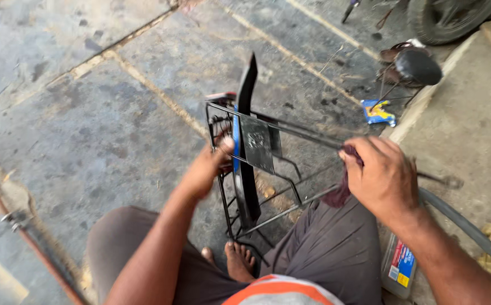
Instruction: The person sits on the floor and wipes a black metal rack and a flat metal plate with a purple cloth. The person rotates the rack to clean different sides and continues wiping the metal surfaces.
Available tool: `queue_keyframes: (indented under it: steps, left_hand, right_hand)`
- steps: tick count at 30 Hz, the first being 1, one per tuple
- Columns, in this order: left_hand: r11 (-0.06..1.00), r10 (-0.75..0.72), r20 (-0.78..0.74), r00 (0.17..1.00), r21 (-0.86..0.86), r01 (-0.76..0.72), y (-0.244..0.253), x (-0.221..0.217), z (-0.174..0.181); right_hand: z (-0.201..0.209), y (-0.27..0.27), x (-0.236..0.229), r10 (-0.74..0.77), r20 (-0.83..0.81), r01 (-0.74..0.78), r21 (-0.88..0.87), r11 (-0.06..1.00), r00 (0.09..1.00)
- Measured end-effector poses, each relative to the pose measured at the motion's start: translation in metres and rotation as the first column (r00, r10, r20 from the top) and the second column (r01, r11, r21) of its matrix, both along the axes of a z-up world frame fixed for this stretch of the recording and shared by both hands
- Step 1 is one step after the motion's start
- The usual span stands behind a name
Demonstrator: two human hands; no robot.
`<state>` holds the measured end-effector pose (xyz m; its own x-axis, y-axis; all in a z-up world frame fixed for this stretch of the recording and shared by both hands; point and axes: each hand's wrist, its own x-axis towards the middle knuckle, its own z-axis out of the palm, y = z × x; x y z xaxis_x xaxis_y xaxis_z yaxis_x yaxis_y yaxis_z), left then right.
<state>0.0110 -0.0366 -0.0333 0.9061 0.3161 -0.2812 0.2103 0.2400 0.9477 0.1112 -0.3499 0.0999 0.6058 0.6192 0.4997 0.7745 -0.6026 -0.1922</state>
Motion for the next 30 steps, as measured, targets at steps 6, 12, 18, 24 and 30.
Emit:
queue_keyframes:
  steps: [6,12,18,24,30]
  left_hand:
    - [0.942,-0.087,0.301,0.95,0.334,-0.02,-0.033,0.024,-0.009]
    - [0.849,-0.132,0.012,0.991,0.518,0.107,-0.042,0.027,0.021]
    - [0.72,-0.109,-0.033,0.994,0.686,0.102,-0.051,0.037,0.008]
    - [0.748,0.066,-0.092,0.994,0.663,0.011,-0.051,0.047,-0.007]
    - [0.734,0.155,-0.183,0.971,0.679,0.011,-0.043,0.052,-0.039]
  right_hand:
    - [-0.039,-0.037,0.01,-0.212,-0.421,0.22,-0.03,0.975,0.882]
    - [-0.066,-0.048,0.024,-0.216,-0.63,0.141,-0.167,0.976,0.746]
    - [-0.065,0.0,0.041,-0.166,-0.438,0.252,0.145,0.957,0.884]
    - [-0.127,0.076,0.029,0.056,0.03,-0.061,0.228,0.972,0.998]
    - [-0.184,0.046,-0.033,0.193,-0.112,-0.177,0.139,0.974,0.975]
